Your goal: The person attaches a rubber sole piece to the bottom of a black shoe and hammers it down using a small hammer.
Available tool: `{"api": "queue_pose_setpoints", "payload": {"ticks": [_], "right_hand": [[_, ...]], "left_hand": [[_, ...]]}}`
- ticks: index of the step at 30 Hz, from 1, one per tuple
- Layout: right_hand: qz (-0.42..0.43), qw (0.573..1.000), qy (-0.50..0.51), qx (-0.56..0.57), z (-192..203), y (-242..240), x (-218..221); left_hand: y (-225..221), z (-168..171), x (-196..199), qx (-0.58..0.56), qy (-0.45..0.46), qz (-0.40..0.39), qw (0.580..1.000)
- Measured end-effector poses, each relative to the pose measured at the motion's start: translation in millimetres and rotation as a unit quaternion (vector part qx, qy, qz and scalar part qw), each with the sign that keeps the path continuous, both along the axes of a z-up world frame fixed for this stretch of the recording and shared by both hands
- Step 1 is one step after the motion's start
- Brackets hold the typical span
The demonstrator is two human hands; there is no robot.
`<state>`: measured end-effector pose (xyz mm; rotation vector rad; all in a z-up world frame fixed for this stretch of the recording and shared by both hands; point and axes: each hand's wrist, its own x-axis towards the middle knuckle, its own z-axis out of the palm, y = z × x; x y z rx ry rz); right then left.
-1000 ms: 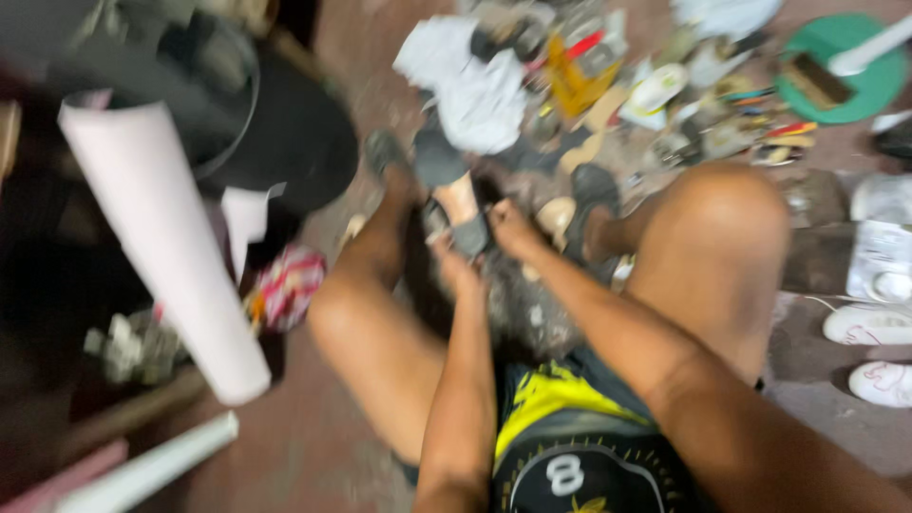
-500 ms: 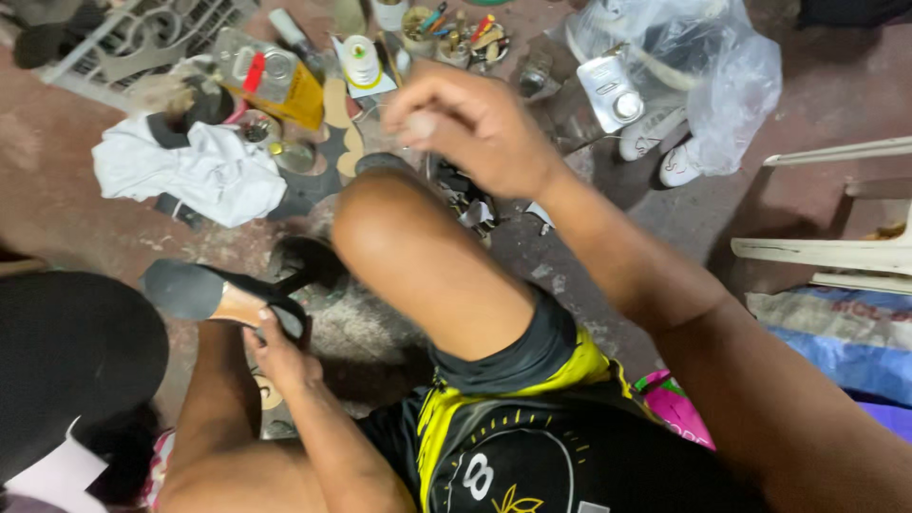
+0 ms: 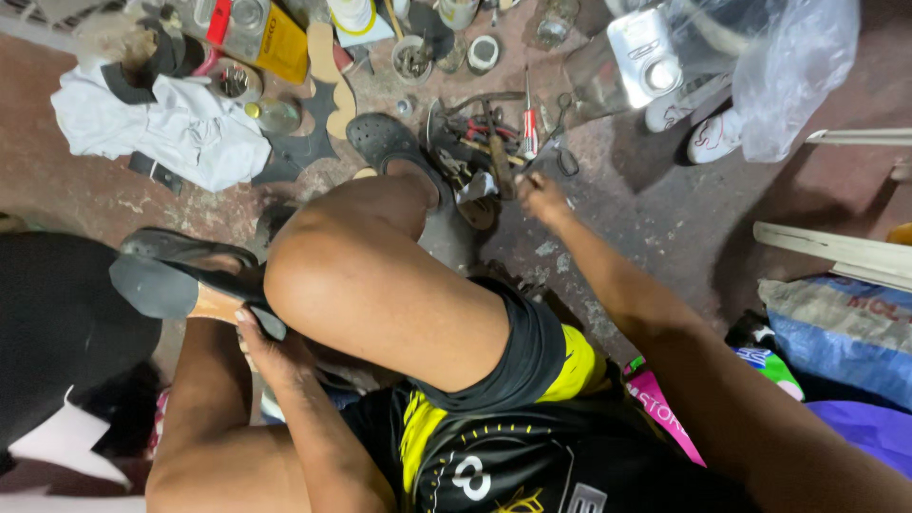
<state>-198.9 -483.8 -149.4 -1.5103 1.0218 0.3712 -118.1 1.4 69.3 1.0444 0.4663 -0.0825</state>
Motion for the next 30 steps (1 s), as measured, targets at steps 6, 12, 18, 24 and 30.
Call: {"api": "queue_pose_setpoints", "payload": {"ticks": [6,12,18,24,30], "right_hand": [[0.165,0.961,0.002,-0.223,-27,-3,25],[0.257,0.885,-0.056,-0.384,-42,17,9],[0.199,0.902,-0.032,-0.382,-49,32,26],[0.188,0.925,0.032,-0.328,-49,28,51],[0.227,0.915,-0.003,-0.333,-43,19,57]], "left_hand": [[-1,5,0,-0.003,0.044,0.027,0.999],[15,-7,-19,0.017,0.050,0.031,0.998],[6,1,-16,0.065,0.079,0.040,0.994],[12,-15,-13,0.070,0.114,0.059,0.989],[14,-14,-18,0.078,0.117,0.058,0.988]]}}
